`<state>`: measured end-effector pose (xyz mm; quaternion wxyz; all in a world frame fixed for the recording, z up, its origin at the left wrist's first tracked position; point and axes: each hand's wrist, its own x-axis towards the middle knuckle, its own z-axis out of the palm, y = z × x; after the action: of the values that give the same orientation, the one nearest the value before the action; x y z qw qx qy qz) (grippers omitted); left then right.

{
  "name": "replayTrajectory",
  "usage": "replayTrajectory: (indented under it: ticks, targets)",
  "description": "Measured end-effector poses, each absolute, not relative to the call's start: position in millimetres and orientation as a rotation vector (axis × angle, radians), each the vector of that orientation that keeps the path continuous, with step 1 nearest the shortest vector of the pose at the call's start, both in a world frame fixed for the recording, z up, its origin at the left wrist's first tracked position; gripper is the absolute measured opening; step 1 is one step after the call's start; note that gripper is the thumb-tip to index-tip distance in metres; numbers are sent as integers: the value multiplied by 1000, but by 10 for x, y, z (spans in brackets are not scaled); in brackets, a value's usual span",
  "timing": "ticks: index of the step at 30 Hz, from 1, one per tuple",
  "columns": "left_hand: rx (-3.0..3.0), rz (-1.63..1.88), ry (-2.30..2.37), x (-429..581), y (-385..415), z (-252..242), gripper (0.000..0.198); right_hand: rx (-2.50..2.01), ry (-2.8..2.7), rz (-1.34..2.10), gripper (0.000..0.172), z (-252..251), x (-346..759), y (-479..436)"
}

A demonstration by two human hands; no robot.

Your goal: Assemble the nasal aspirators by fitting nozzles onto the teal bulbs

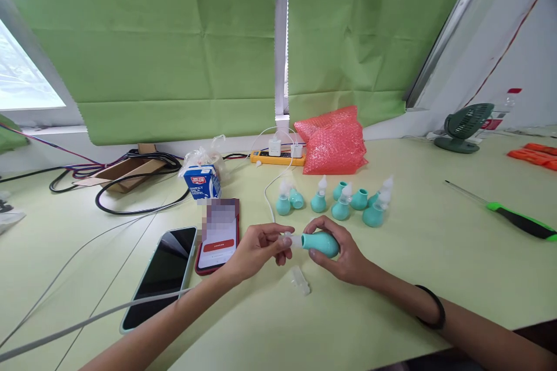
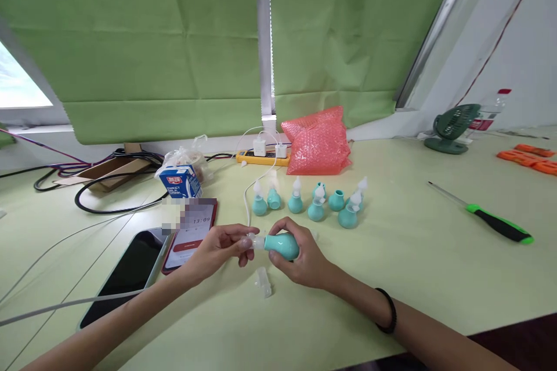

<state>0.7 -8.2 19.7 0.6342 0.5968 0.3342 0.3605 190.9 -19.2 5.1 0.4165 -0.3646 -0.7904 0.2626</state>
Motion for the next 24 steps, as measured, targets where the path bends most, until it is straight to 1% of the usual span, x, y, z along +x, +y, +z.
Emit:
replayTrajectory:
  ticks: [5, 11, 14, 17, 21, 24]
  targets:
    - [1395, 841, 755, 19, -137, 199, 34, -836, -1994, 417, 26, -22, 1870, -206]
    - [1461, 829, 844, 60, -184, 172, 36, -720, -2089, 63, 24, -137, 1878, -159]
    - [1480, 821, 870, 72, -210, 173, 38, -715, -2082, -5, 26, -173, 1880, -167]
    - [1544, 833, 915, 85, -262, 181, 37, -811, -2049, 139, 23, -161, 1851, -202]
    - [1753, 847, 997, 96, -324, 185, 29, -998, -1978, 561, 10, -76, 1794, -246]
    - [1970, 836, 1055, 104, -344, 204, 23, -1077, -1872, 910, 9, -18, 1774, -248]
